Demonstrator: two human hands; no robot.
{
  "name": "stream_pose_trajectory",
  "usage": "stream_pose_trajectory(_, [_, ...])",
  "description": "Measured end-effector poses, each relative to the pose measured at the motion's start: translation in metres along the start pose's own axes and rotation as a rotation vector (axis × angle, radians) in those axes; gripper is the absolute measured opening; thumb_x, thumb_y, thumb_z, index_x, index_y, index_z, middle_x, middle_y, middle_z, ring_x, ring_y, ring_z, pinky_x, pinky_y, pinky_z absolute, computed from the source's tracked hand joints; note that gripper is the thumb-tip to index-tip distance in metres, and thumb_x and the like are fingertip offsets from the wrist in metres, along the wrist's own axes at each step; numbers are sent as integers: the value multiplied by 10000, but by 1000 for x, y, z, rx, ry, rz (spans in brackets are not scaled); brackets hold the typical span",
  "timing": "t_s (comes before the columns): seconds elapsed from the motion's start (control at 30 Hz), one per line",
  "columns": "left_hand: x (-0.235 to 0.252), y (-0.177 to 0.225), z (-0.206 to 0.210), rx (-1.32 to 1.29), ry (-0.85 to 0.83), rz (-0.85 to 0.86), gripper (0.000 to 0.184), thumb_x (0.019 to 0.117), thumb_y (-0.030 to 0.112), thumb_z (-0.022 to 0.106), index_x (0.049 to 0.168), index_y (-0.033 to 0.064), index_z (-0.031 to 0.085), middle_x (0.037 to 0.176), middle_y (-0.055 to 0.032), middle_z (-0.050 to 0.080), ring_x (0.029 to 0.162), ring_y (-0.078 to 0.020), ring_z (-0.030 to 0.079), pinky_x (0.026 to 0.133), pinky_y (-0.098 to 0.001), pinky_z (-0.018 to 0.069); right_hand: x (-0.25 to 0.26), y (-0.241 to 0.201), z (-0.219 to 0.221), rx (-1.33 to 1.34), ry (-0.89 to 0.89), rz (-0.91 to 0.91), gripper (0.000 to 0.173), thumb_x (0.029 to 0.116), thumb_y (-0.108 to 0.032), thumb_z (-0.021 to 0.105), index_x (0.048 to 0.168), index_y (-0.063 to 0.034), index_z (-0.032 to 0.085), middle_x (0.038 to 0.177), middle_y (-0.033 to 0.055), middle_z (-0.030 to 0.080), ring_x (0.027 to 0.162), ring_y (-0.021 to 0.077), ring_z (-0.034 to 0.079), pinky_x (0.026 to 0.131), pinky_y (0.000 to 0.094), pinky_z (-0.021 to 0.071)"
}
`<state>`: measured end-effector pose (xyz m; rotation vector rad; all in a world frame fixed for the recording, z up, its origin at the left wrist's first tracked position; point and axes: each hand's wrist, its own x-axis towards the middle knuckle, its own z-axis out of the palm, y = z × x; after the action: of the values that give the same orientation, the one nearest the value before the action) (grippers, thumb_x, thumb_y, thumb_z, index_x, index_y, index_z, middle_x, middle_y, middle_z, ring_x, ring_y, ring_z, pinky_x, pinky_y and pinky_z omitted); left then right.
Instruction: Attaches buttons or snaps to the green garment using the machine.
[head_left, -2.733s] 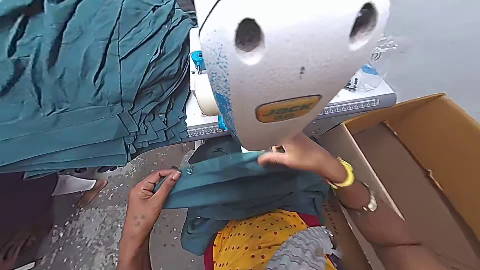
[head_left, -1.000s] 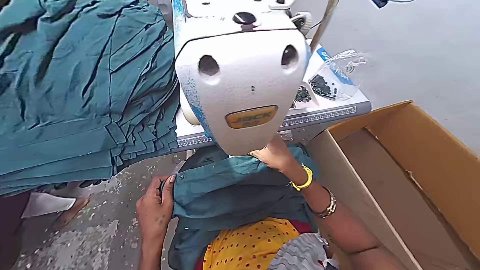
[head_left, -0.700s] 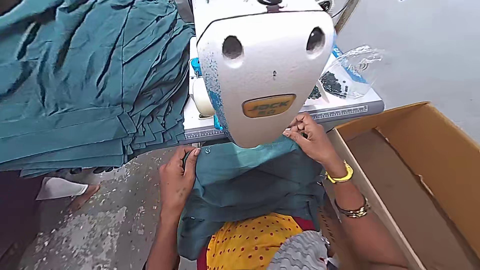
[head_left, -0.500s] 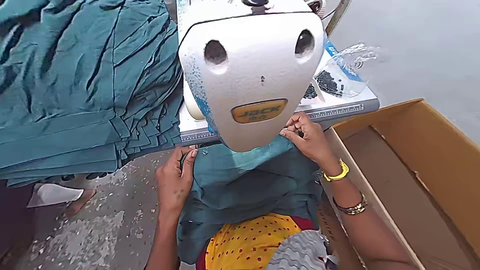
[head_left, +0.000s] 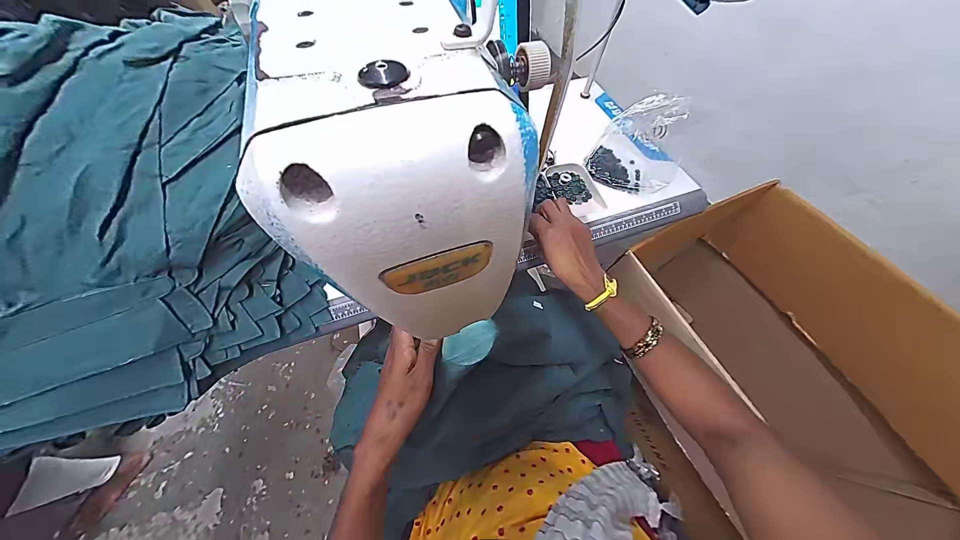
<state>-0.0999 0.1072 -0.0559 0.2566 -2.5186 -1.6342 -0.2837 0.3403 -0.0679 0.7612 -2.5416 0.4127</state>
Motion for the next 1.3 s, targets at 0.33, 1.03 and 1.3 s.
stream_pose_trajectory(0.33, [2, -7, 18, -180, 160, -21, 623, 1022, 290, 454, 1460, -131, 318, 1251, -158, 580, 1062, -37, 594, 918, -194, 494, -14, 14, -22, 412, 107, 71, 133, 978, -59, 656, 1067, 30, 700, 1036, 200, 685, 906, 305, 689, 813, 458, 579])
stream_pose_trajectory(1.03, [-53, 7, -60, 35, 134, 242, 272, 1017, 329, 600, 954, 105, 742, 874, 118, 723, 799, 105, 642, 738, -112, 546, -48, -92, -62, 944, -350, -346, 324, 1042, -356, 579, 1025, -32, 594, 855, 57, 660, 827, 120, 613, 815, 303, 481])
stream_pose_trajectory(1.3, [-41, -43, -83, 130, 269, -64, 249, 983, 314, 603, 938, 99, 721, 742, 114, 661, 645, 94, 596, 594, -110, 493, -14, -97, -51, 752, -480, 221, 392, 881, -385, 789, 1002, -33, 668, 778, 40, 624, 752, 155, 604, 696, 400, 492])
